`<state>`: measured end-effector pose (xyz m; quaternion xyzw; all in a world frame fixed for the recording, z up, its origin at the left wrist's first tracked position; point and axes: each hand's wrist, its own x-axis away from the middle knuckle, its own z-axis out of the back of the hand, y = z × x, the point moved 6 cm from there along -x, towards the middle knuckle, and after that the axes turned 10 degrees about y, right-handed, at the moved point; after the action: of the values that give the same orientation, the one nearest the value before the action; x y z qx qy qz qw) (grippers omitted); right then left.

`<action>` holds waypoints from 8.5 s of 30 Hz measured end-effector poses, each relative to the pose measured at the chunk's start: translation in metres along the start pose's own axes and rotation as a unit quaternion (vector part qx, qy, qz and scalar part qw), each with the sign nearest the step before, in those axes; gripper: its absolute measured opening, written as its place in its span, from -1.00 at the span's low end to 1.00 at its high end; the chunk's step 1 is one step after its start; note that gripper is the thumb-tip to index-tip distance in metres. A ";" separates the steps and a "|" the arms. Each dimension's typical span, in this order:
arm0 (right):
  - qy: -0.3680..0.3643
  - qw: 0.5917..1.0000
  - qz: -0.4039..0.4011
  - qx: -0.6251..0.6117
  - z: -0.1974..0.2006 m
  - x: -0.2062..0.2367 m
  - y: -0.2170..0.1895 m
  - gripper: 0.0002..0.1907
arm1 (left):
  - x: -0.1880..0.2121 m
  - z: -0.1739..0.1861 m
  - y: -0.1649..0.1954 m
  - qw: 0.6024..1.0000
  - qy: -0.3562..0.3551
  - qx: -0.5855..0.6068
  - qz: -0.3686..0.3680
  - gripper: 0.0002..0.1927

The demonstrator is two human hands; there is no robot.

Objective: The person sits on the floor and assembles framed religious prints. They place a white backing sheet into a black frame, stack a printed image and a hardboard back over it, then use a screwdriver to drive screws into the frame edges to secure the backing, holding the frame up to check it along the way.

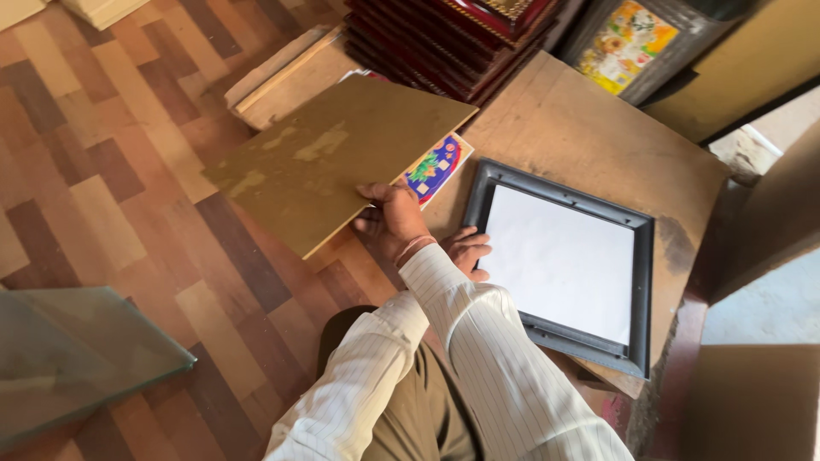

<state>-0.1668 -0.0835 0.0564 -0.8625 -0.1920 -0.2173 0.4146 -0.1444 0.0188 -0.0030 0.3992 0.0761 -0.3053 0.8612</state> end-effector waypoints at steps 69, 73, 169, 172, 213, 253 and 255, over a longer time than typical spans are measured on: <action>0.189 0.962 0.189 -0.060 0.309 0.204 -0.056 -0.80 | 0.021 0.041 0.053 0.965 0.176 0.192 -0.010 -0.61; 0.193 0.964 0.172 -0.056 0.314 0.206 -0.051 -0.79 | 0.033 0.034 0.004 0.942 0.299 0.116 0.101 -0.59; 0.484 0.333 0.712 0.384 0.383 0.445 -0.145 -0.70 | 0.108 0.145 0.229 0.839 0.428 -0.123 -0.313 -0.66; 0.443 0.370 0.720 0.385 0.389 0.439 -0.144 -0.71 | 0.107 0.147 0.235 0.840 0.429 -0.102 -0.314 -0.67; 0.409 0.838 0.306 0.191 0.469 0.257 -0.172 -0.66 | 0.036 0.017 0.036 0.956 0.263 -0.009 0.134 -0.67; 0.370 0.787 0.475 0.134 0.452 0.333 -0.186 -0.78 | 0.083 -0.035 0.169 0.983 0.161 0.083 0.000 -0.83; 0.366 0.785 0.476 0.155 0.457 0.323 -0.183 -0.79 | 0.097 -0.064 0.163 0.966 0.111 0.191 0.135 -0.84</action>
<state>0.1069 0.4369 0.0870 -0.6243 0.3775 -0.2592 0.6329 0.0366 0.1019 0.0222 0.5938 0.0570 -0.1493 0.7886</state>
